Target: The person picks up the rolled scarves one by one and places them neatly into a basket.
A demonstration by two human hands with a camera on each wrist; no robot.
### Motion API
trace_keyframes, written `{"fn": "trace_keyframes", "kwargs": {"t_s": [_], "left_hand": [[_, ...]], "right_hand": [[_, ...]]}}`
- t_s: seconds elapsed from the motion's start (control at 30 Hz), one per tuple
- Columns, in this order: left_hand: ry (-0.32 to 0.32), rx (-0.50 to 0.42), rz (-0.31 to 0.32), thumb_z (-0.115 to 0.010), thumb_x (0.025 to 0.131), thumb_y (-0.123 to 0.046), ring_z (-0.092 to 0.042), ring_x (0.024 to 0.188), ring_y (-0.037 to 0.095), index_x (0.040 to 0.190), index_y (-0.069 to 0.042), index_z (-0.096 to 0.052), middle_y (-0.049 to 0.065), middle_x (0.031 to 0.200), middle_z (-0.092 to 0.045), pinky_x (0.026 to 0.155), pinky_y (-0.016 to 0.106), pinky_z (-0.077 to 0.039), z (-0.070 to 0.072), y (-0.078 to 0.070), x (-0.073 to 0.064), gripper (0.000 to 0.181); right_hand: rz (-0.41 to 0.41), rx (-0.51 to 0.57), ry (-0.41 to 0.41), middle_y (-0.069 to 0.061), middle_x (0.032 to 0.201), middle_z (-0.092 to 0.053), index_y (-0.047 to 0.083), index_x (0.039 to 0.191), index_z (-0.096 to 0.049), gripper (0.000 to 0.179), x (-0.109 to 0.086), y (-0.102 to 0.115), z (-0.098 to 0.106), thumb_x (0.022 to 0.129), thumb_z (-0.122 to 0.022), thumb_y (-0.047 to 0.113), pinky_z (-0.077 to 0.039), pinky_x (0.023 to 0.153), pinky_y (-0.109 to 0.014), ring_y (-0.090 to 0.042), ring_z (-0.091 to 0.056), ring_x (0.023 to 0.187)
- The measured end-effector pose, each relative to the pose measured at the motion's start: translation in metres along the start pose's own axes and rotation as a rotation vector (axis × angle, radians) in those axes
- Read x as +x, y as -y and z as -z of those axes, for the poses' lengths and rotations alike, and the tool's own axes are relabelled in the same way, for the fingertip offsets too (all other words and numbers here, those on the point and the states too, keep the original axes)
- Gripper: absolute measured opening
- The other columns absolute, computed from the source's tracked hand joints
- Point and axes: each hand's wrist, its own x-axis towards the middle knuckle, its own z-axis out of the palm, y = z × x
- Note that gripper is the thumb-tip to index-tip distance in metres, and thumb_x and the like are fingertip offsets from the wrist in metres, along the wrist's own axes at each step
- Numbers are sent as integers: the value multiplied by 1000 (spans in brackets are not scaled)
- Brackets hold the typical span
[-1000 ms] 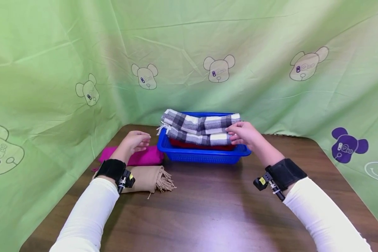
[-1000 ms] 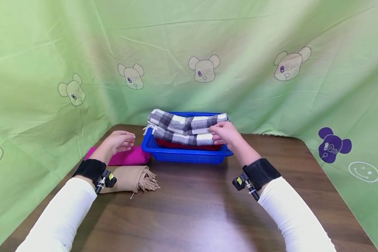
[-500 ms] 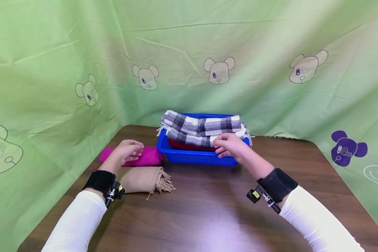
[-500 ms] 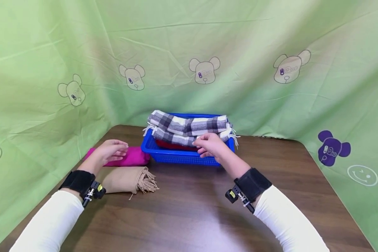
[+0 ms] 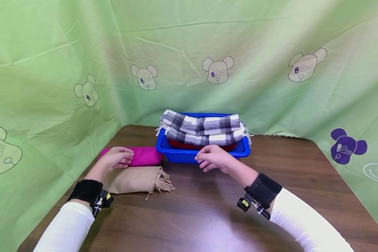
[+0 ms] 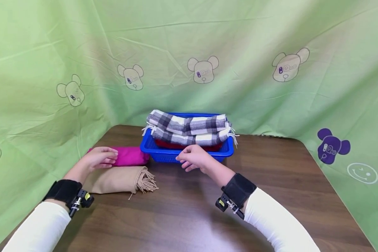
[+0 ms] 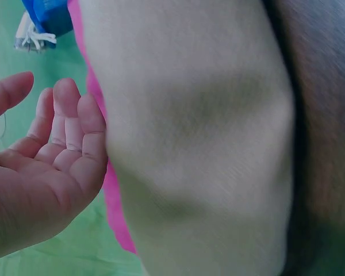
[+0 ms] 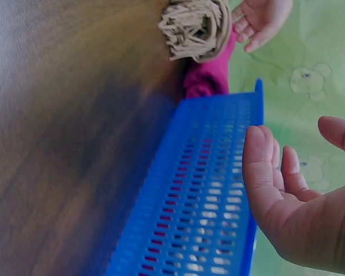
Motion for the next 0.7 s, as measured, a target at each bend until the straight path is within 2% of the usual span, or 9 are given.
{"fn": "trace_keyframes", "kwargs": {"t_s": [0.17, 0.4, 0.57, 0.7], "left_hand": [[0, 18, -12, -56, 98, -13, -64, 78, 10, 130, 14, -43, 0, 91, -65, 72, 29, -56, 12, 11, -7, 44], [-21, -8, -16, -55, 97, -8, -64, 75, 9, 129, 16, -42, -4, 85, -65, 72, 27, -56, 26, 20, -16, 41], [-32, -28, 2, -54, 97, -7, -64, 74, 9, 123, 11, -47, -5, 84, -65, 70, 26, -56, 37, 25, -24, 32], [-30, -43, 16, -53, 97, -7, -64, 74, 8, 114, 3, -55, -6, 83, -65, 69, 25, -55, 46, 29, -31, 19]], "right_hand": [[-26, -18, 17, -13, 91, -66, -2, 97, -62, 14, 5, -2, -13, 90, -65, 10, -59, 69, -39, -27, -66, 80], [-53, -12, 34, -10, 89, -64, 0, 95, -62, 14, 14, -9, -30, 88, -68, 9, -59, 69, -38, -20, -61, 75], [-51, -22, 29, -11, 91, -65, 1, 93, -62, 14, 21, -15, -42, 85, -70, 10, -58, 69, -37, -19, -59, 73], [-48, -37, 21, -7, 86, -62, 1, 92, -62, 15, 25, -21, -51, 84, -72, 10, -58, 65, -35, -17, -56, 70]]}}
